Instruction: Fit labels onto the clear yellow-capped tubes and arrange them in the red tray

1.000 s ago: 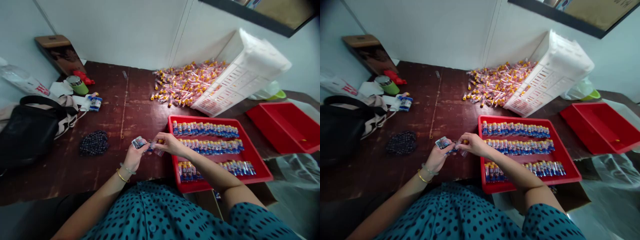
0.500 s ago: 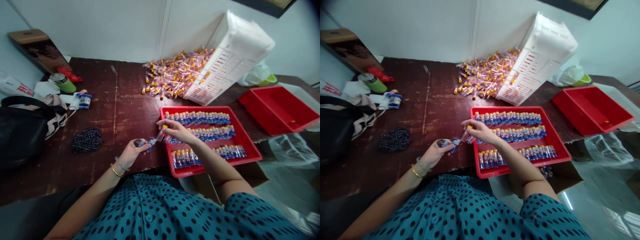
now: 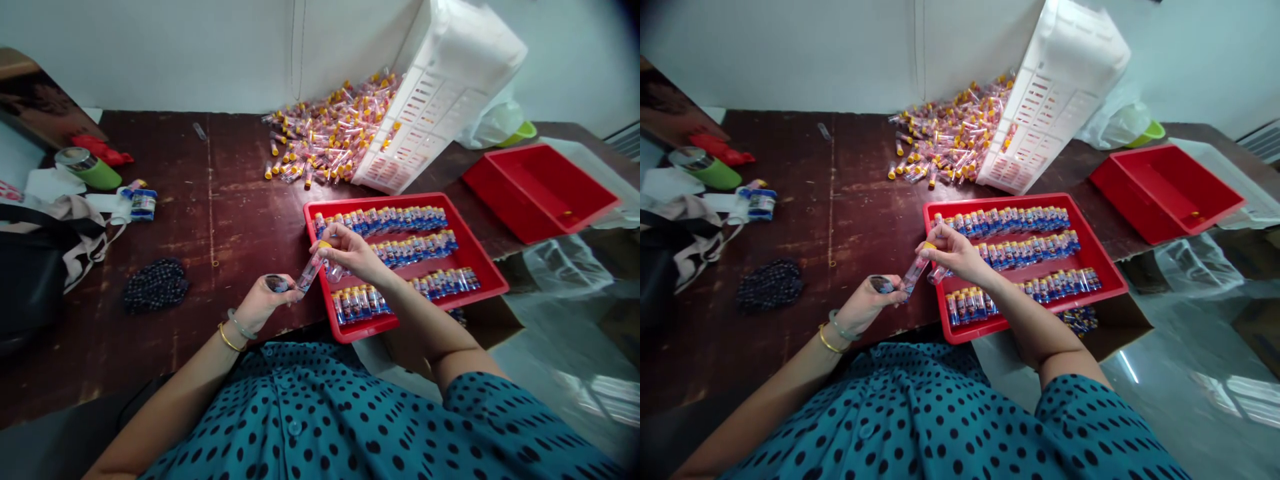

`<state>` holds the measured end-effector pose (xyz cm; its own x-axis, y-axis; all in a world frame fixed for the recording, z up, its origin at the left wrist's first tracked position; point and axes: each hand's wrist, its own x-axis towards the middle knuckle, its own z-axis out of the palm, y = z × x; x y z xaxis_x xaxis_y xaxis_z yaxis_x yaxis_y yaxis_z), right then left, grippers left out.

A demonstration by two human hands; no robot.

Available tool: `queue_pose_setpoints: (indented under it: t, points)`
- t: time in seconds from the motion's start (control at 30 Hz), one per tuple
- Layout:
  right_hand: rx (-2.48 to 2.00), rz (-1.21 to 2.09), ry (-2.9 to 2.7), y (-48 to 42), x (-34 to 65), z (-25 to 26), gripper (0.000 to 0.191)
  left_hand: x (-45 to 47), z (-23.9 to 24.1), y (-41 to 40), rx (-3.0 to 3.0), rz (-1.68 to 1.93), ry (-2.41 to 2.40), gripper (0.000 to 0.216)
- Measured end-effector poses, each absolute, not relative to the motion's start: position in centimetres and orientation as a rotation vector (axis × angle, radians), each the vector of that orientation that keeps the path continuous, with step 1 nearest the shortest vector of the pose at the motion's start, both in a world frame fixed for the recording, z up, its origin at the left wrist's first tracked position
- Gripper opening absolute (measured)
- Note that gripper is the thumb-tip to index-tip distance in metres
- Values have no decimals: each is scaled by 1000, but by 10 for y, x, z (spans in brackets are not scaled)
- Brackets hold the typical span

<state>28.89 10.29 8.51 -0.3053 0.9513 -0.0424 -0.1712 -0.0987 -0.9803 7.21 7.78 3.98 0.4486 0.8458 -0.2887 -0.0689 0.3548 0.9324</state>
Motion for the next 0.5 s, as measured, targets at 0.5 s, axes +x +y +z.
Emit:
queue_pose_setpoints:
  t: [0.5]
  points:
    - [-1157,1358,-1269,43,295,54,31,109,50,60,667,547,794,29]
